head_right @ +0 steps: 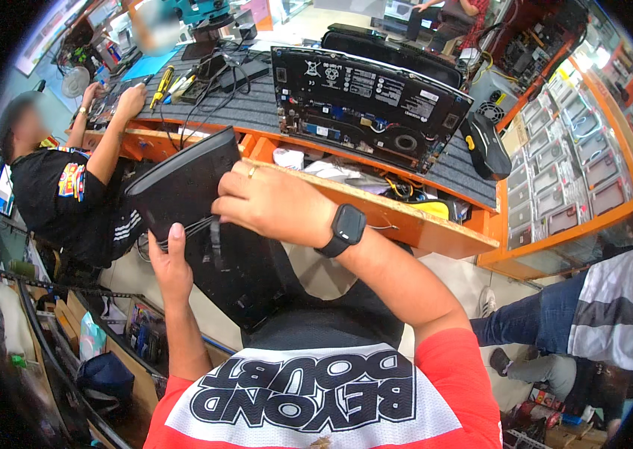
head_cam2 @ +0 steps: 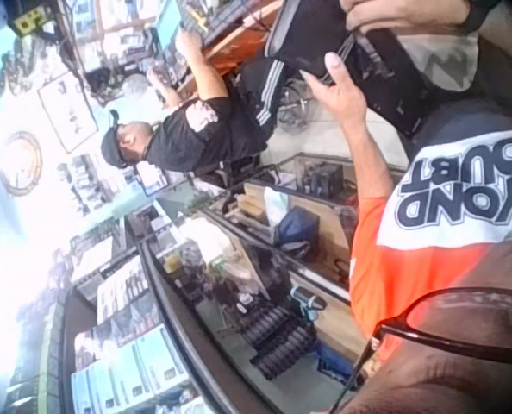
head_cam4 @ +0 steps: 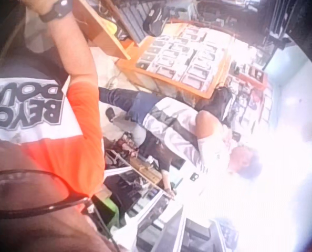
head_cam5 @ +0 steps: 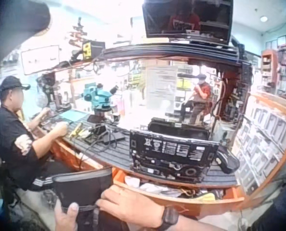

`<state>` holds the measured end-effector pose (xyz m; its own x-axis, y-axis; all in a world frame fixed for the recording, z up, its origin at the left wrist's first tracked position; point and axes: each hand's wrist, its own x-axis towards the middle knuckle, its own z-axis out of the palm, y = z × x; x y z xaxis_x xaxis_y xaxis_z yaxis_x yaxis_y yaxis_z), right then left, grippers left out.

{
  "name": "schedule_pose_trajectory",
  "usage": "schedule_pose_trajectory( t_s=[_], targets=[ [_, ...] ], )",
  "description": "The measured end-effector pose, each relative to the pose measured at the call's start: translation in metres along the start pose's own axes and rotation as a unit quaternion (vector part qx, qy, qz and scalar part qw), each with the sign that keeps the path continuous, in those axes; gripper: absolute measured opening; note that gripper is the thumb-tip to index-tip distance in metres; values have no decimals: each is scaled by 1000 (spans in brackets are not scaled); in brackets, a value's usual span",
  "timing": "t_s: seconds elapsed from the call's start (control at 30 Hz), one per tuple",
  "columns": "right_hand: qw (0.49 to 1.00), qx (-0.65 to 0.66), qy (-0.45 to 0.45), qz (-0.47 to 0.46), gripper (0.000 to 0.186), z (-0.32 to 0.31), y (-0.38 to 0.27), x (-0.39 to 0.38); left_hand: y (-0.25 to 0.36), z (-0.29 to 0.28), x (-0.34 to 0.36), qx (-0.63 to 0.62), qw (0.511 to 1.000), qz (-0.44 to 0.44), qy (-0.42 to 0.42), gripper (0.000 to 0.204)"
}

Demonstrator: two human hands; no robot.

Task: The person holds a laptop open, removes internal components including a battery and cables, and works on the internal board by hand.

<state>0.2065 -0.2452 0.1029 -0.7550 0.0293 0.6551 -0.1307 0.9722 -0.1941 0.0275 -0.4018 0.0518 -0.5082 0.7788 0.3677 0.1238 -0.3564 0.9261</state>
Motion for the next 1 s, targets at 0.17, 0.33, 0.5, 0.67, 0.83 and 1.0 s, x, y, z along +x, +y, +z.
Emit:
schedule_pose_trajectory(
  t_s=[0.17, 0.33, 0.5, 0.67, 0.83, 1.0],
  targets=[
    [998, 23, 31, 47, 11, -9, -15, 5, 14, -1, -4, 9, 1000, -2, 2, 41],
    [967, 30, 181, 175, 11, -9, -5, -3, 8, -1, 6, 7, 1000, 12, -16, 41],
    [969, -5, 175, 175, 20, 0, 8, -22, -23, 7, 18, 25, 1000, -13, 13, 41],
    [967, -18, 150, 204, 26, 7, 11, -30, -32, 15, 32, -2, 999, -32, 12, 46],
    [972, 9, 135, 191, 35, 9, 21, -36, -35, 12, 36, 36, 999, -25, 6, 54],
    [968, -13, 125, 218, 45, -10, 5, -49, -51, -3, 39, 173, 977, -34, 118, 57]
  ],
)
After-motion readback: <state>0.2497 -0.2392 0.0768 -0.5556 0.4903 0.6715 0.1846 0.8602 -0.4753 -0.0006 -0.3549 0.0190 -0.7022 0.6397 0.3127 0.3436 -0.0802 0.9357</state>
